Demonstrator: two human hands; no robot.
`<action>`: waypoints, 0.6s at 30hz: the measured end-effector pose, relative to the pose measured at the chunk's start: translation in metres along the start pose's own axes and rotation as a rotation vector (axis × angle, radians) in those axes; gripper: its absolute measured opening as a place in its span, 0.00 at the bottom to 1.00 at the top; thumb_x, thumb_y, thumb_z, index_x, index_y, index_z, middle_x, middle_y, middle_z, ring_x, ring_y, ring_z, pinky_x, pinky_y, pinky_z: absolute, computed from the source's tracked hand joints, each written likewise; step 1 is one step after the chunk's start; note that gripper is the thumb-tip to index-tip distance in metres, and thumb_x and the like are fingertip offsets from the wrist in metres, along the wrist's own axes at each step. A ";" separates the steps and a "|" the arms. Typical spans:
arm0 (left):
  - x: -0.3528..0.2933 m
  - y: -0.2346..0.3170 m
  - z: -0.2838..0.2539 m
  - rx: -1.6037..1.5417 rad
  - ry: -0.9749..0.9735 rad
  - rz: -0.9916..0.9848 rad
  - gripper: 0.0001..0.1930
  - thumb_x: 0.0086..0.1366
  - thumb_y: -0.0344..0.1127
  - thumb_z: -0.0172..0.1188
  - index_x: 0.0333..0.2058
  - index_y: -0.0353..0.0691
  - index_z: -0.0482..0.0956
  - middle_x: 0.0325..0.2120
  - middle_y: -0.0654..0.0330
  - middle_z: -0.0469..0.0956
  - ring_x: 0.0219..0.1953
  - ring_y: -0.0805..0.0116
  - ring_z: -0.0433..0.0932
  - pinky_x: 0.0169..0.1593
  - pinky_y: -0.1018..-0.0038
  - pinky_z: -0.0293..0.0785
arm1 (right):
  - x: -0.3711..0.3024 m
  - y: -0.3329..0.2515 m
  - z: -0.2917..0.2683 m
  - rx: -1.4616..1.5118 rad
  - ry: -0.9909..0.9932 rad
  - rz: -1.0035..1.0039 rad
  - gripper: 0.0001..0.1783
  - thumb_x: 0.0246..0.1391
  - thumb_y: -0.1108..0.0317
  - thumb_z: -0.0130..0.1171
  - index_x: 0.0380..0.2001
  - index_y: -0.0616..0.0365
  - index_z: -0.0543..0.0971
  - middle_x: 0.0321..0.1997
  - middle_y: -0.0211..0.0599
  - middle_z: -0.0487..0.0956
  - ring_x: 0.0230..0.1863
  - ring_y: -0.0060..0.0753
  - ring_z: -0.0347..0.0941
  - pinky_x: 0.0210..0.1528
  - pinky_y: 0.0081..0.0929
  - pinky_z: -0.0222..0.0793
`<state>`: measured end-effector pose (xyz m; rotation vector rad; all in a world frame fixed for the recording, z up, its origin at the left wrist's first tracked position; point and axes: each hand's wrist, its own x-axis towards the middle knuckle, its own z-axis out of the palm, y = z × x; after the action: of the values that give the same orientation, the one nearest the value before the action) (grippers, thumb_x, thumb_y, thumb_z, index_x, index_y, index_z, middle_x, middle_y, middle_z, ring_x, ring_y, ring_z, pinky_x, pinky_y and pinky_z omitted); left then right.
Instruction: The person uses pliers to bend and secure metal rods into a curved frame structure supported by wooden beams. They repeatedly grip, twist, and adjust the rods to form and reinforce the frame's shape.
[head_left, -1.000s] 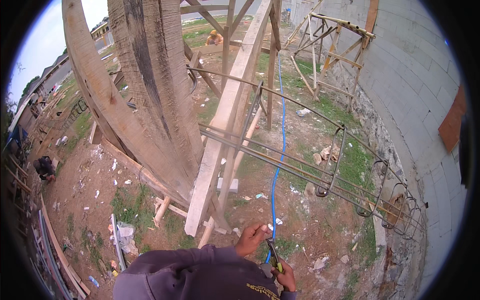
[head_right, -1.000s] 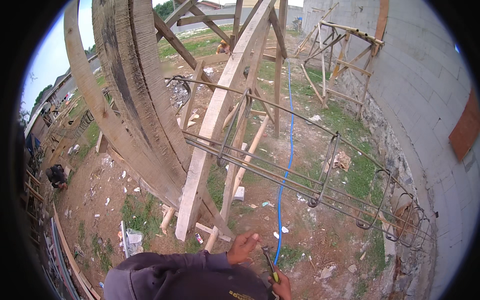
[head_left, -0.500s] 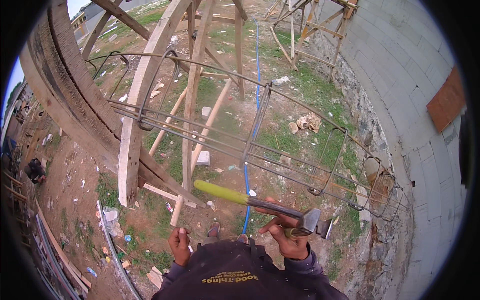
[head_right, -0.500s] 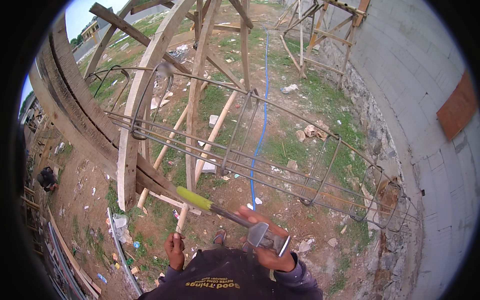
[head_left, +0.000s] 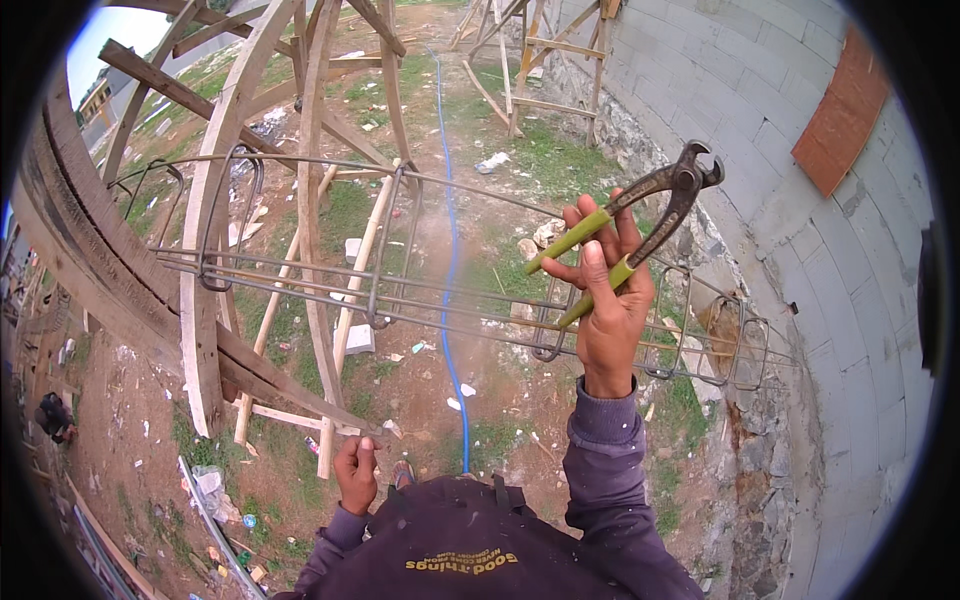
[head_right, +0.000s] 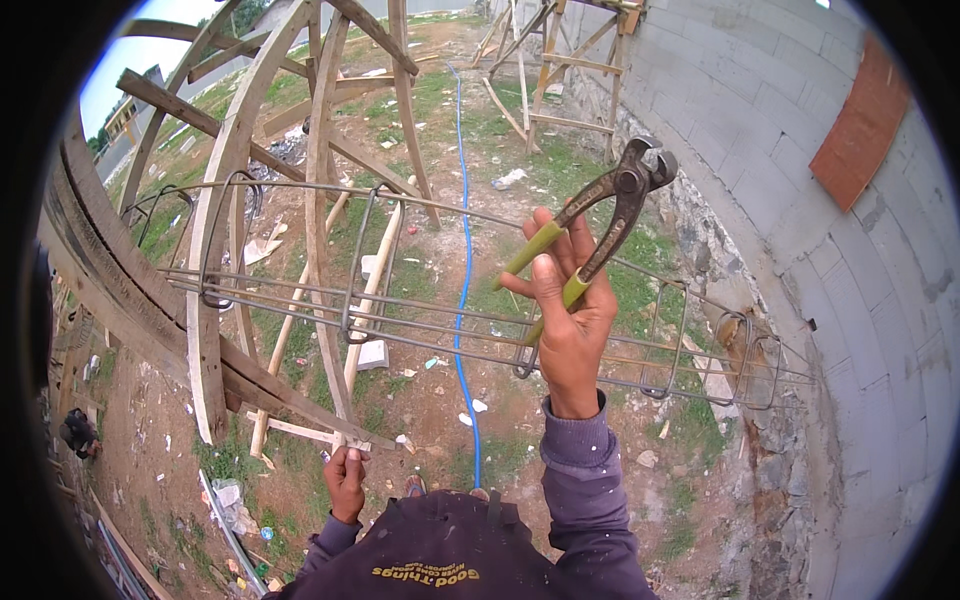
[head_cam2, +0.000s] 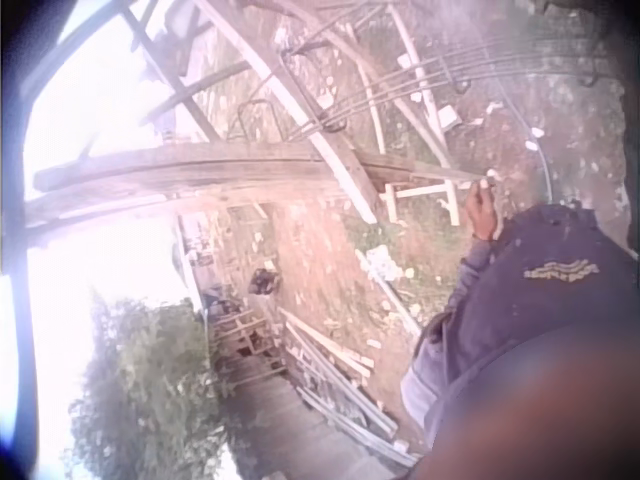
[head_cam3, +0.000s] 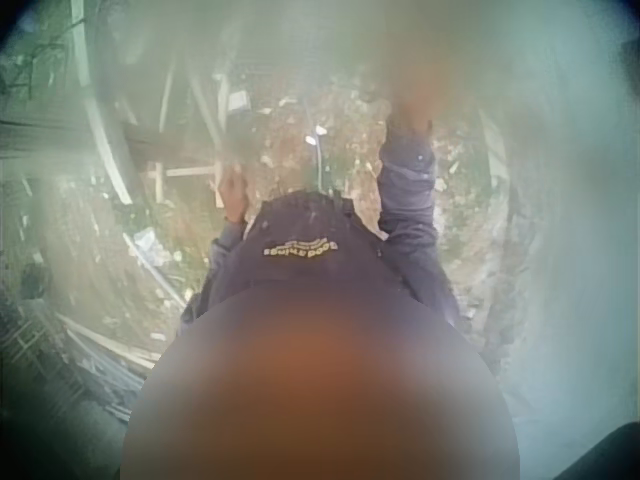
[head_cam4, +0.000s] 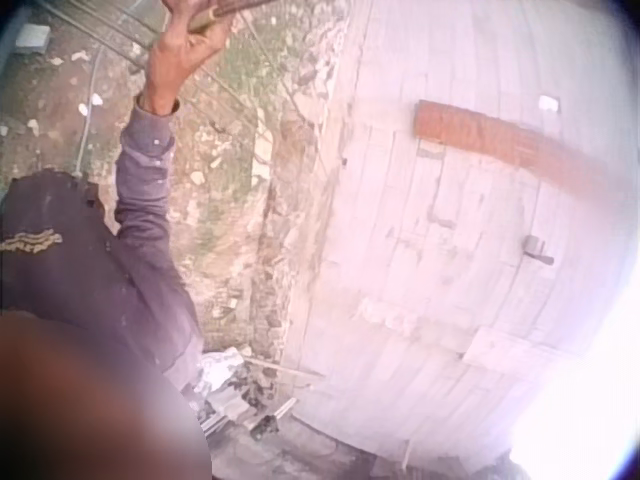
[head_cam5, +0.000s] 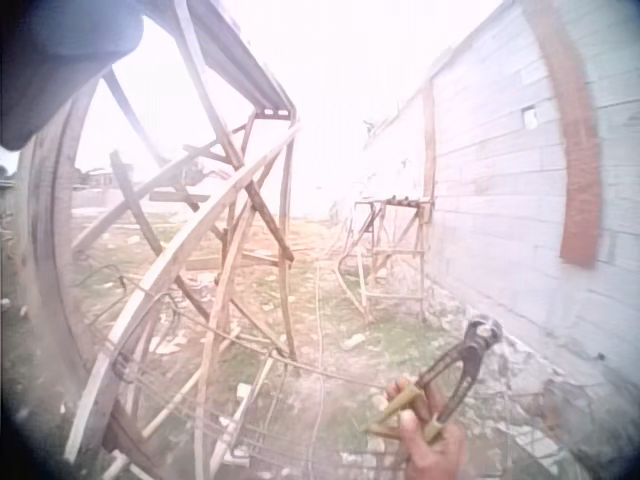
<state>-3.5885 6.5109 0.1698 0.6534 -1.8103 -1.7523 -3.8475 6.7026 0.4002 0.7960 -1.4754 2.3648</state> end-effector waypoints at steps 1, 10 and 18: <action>0.001 0.002 0.003 0.031 -0.024 0.017 0.17 0.72 0.42 0.52 0.28 0.36 0.76 0.14 0.74 0.60 0.18 0.85 0.56 0.22 0.80 0.49 | 0.005 0.004 -0.004 -0.089 -0.008 0.020 0.24 0.63 0.73 0.54 0.61 0.62 0.68 0.59 0.49 0.74 0.57 0.43 0.74 0.39 0.25 0.82; -0.021 -0.005 -0.005 0.009 0.080 0.017 0.16 0.72 0.40 0.53 0.27 0.35 0.76 0.14 0.72 0.61 0.18 0.84 0.58 0.24 0.80 0.52 | -0.057 -0.019 -0.085 -0.907 -0.038 0.110 0.10 0.51 0.70 0.69 0.29 0.65 0.79 0.28 0.31 0.74 0.27 0.20 0.64 0.27 0.20 0.59; -0.009 0.008 -0.002 -0.151 0.016 -0.026 0.14 0.71 0.38 0.53 0.29 0.34 0.75 0.14 0.72 0.62 0.17 0.85 0.56 0.24 0.80 0.52 | -0.136 0.067 -0.080 -0.743 0.162 0.142 0.14 0.54 0.66 0.68 0.39 0.64 0.77 0.32 0.33 0.78 0.34 0.26 0.73 0.40 0.26 0.70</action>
<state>-3.5802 6.5162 0.1773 0.6294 -1.6465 -1.8739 -3.7929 6.7536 0.2458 0.3074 -2.1607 1.6732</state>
